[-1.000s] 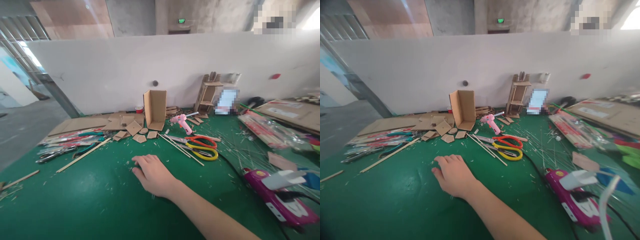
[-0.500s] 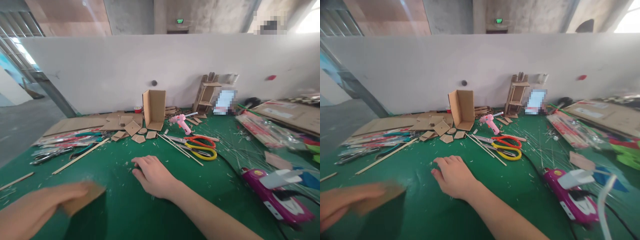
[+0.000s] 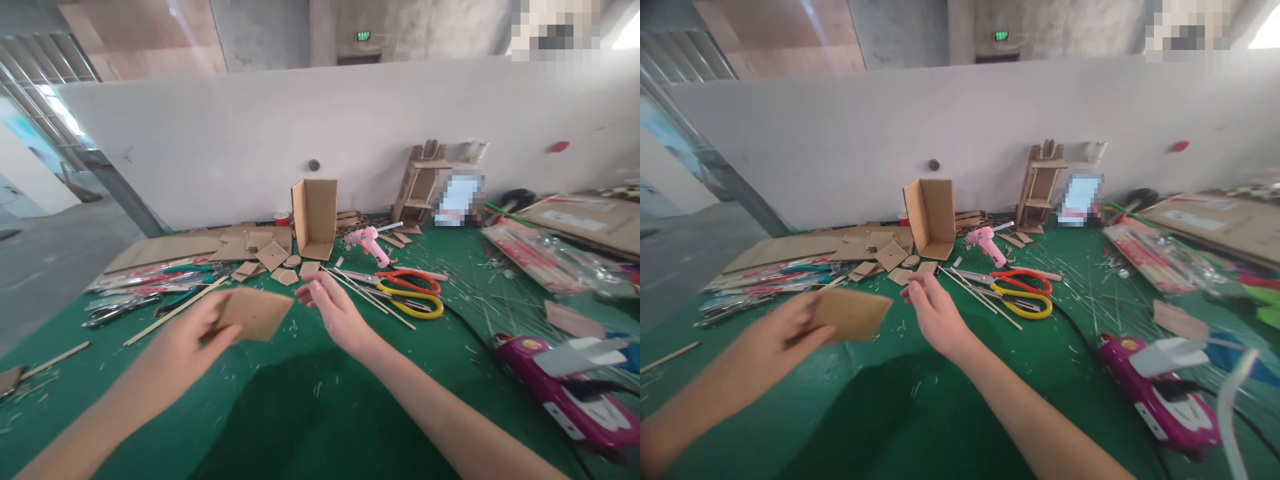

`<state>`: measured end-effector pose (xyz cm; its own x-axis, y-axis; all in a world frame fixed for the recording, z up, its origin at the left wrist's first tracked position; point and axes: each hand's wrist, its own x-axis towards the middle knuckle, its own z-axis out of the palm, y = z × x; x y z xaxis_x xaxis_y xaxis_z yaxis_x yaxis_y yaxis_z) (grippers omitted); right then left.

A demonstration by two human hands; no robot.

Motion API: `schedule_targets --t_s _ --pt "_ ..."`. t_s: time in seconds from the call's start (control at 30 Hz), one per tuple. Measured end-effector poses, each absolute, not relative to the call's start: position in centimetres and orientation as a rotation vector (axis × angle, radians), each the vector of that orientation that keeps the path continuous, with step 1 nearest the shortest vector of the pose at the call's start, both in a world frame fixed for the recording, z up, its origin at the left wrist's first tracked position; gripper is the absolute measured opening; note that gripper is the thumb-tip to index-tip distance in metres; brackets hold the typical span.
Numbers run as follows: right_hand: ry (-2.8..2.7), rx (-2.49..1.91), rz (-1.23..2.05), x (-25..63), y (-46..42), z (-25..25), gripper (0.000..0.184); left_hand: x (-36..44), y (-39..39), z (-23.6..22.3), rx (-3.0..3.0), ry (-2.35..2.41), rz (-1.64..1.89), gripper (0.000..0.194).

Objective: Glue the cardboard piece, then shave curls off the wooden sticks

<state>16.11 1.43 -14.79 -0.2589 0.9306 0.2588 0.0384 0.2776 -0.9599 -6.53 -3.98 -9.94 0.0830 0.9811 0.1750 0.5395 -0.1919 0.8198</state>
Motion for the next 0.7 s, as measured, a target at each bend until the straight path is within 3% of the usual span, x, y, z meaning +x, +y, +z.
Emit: schedule_targets --t_s 0.17,0.4,0.7 --pt "-1.645 -1.037 1.003 18.1 2.1 -14.7 0.032 -0.1 2.2 -11.9 1.707 1.17 0.813 0.048" --pt "-1.648 -1.207 0.881 20.6 2.4 -16.7 0.03 0.2 3.3 -14.2 2.075 1.378 0.731 0.043" --pt "-1.79 -1.18 0.477 20.6 2.5 -17.1 0.025 0.1 2.6 -13.3 2.507 1.44 0.537 0.034"
